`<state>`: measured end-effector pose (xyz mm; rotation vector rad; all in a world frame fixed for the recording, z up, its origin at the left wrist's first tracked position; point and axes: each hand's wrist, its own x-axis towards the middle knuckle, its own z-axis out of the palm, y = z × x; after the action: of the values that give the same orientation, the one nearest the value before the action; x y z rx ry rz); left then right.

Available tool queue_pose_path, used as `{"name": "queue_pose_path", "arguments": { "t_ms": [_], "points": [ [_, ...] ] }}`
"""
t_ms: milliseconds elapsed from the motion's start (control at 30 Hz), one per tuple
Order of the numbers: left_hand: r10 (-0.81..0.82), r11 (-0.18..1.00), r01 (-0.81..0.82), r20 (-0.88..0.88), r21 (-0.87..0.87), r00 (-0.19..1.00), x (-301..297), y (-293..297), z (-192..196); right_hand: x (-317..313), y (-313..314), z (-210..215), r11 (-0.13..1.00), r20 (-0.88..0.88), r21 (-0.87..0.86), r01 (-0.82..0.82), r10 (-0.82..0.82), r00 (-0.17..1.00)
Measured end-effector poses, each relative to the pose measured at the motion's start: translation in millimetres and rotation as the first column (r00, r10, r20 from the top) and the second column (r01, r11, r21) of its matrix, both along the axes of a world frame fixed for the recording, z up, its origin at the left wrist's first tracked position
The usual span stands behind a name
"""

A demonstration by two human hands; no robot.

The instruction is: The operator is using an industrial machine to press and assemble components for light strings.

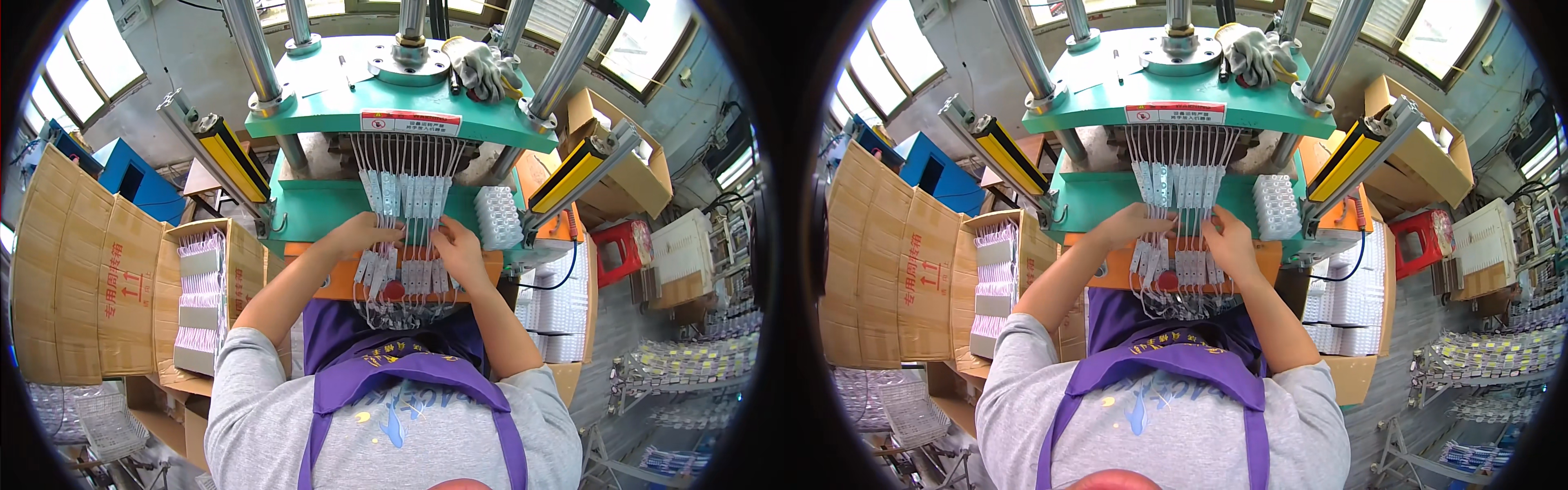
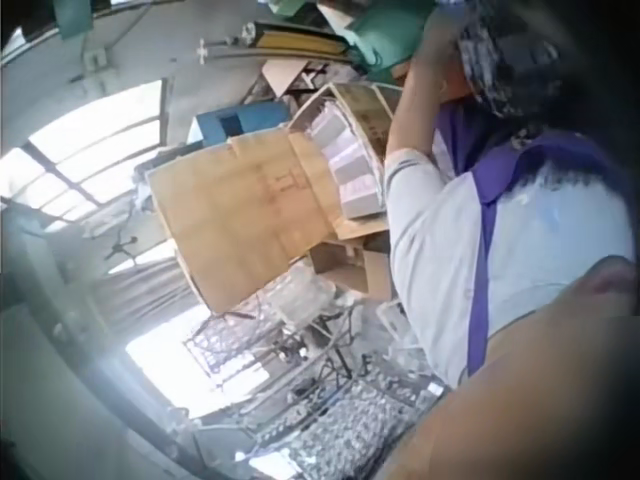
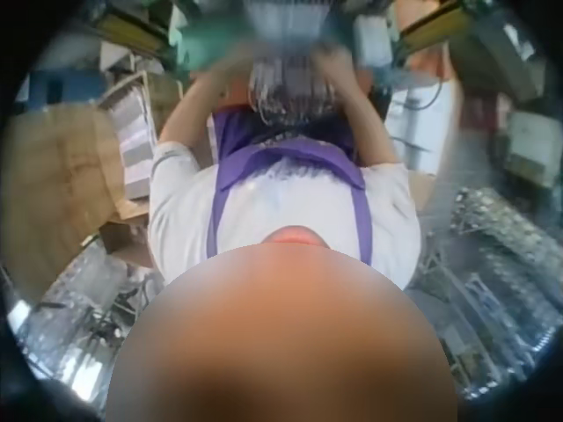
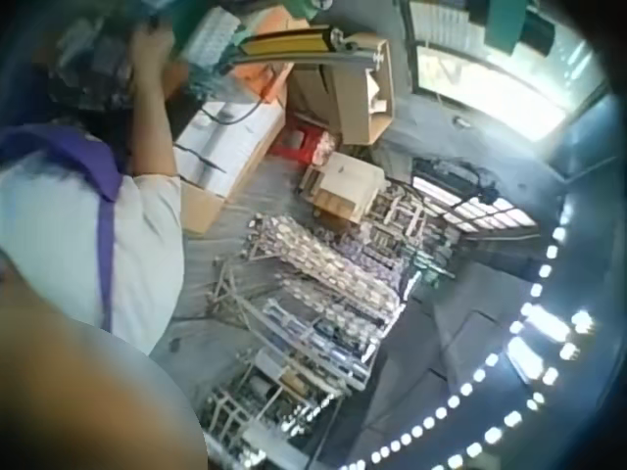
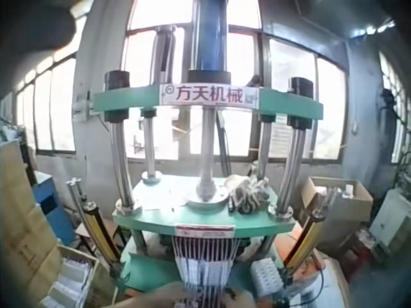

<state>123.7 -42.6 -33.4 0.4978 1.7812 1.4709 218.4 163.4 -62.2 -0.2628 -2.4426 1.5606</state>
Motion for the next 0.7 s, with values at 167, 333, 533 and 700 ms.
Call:
{"name": "queue_pose_path", "arguments": {
  "t_ms": [167,333,533,700],
  "points": [
    [0.022,0.989,-0.067,0.317,0.132,0.948,4.2,23.4,-10.5,-17.5,-34.0,52.2,0.984,0.054,-0.042,-0.175,0.177,0.983],
    [0.13,0.957,-0.228,0.437,0.18,0.89,8.0,19.0,-9.6,-39.8,-21.5,56.8,0.965,-0.125,0.235,0.112,-0.084,0.989],
    [0.073,0.952,-0.157,0.304,0.262,0.95,5.2,11.4,-10.1,-125.8,-23.7,60.7,0.478,0.061,-0.865,-0.153,0.404,0.913],
    [0.107,0.92,-0.078,-0.055,0.385,0.993,23.3,-18.0,-8.8,-125.8,-75.1,94.4,0.174,-0.23,-0.88,-0.443,0.66,0.715]
  ]
}}
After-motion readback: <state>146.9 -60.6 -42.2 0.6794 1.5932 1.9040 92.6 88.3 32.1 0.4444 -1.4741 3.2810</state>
